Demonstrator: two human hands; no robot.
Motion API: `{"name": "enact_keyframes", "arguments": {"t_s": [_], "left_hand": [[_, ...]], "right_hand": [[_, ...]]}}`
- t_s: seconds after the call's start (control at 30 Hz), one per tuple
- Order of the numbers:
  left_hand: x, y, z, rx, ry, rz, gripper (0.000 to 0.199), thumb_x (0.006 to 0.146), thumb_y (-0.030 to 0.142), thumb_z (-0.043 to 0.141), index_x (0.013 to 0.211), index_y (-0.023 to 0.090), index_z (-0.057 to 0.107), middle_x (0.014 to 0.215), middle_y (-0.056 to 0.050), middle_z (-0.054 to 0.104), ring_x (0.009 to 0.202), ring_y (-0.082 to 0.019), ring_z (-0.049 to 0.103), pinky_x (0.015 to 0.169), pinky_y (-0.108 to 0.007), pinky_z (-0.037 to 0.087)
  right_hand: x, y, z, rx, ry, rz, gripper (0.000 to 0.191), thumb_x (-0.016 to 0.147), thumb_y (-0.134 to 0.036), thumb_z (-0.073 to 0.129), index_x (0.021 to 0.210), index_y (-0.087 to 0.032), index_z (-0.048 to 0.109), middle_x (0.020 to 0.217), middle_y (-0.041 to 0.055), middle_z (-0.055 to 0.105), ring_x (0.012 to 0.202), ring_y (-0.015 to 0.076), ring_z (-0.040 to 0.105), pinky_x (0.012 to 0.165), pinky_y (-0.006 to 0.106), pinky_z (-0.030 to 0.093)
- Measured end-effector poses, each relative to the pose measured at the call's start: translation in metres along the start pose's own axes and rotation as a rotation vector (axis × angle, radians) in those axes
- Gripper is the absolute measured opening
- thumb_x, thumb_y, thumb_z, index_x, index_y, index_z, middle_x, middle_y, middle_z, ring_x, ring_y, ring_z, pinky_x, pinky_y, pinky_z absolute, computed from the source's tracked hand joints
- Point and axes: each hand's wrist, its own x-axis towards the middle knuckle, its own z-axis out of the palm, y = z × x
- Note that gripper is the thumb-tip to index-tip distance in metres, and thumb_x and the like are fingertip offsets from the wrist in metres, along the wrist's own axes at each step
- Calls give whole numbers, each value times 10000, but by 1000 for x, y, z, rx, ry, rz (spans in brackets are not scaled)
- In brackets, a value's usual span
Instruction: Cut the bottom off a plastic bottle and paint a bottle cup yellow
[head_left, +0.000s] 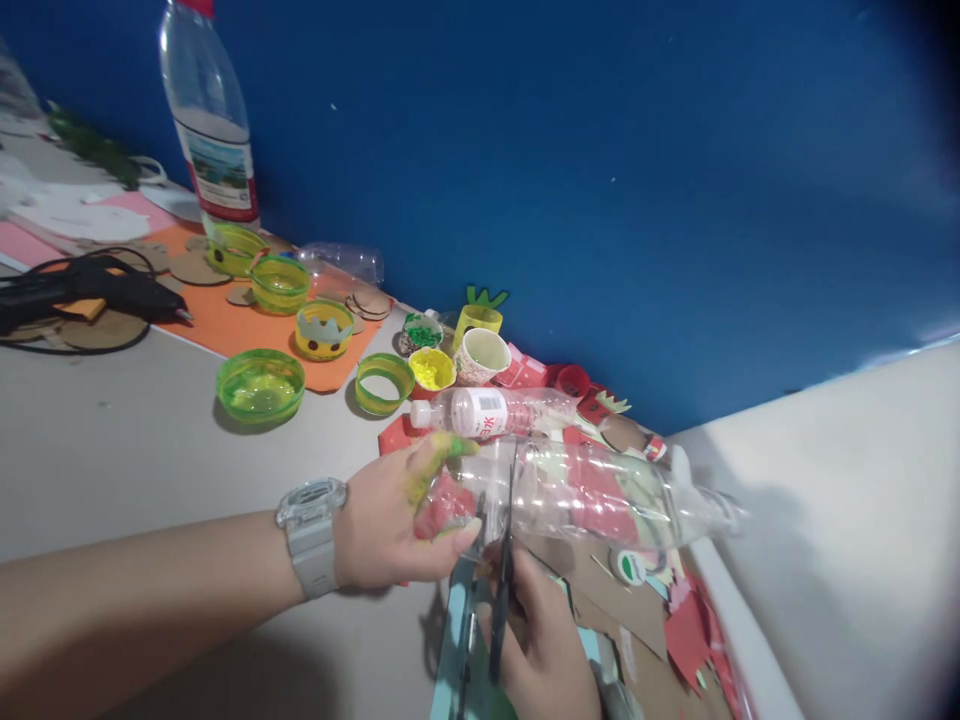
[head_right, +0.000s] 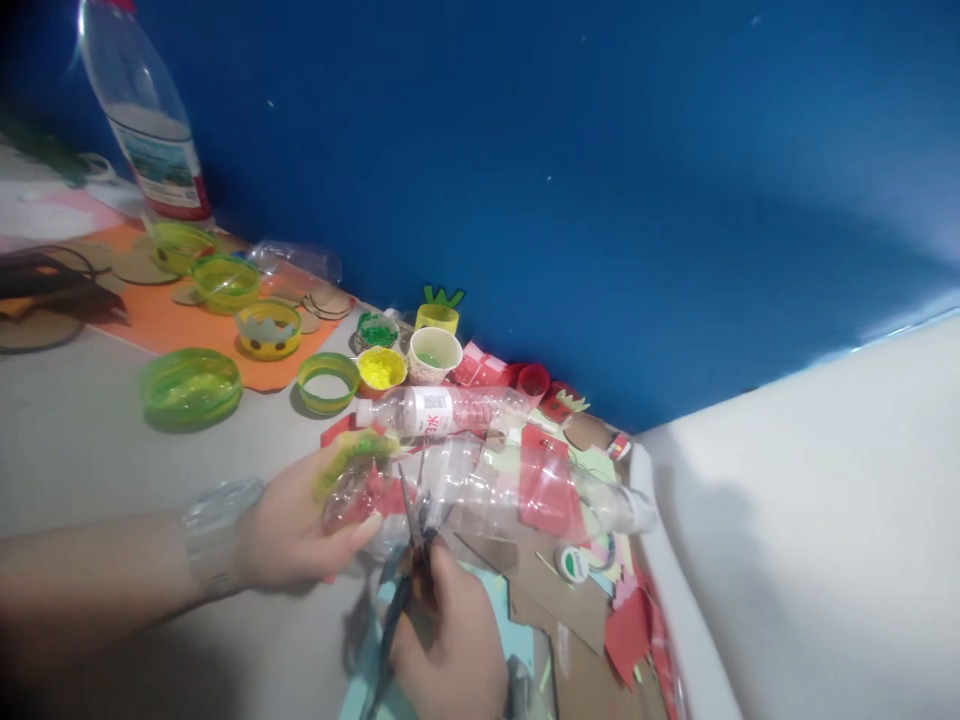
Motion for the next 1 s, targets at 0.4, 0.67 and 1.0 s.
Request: {"name": "enact_keyframes", "arguments": {"t_s": [0.4,0.67,1.0], "left_hand": [[-5,-6,2,-87,31,20,541,755,328,679,1244,277,452,1154,-70,647,1041,-281,643,915,-460,507],[-5,-6,1,-92,22,21,542,763,331,678,1250,278,445,1157,-65,640,1007,-264,640,892,-439,510],[3,-3,2,-6,-251,166,431,718,336,667,1107,214,527,933,-51,600,773,-215,613,683,-352,525]], "right_hand": [[-4,15,6,53,15,-29,289,863,-463,524,731,-210,570,578,-27,437,518,146,406,603,272,499],[-4,8,5,79,-38,-24,346,913,-499,476,786,-193,573,611,-23,464,545,151,456,546,253,436],[-5,5,5,34,64,-63,437,958,-545,413,800,-191,617,596,-2,550,535,159,497,518,263,402]]}}
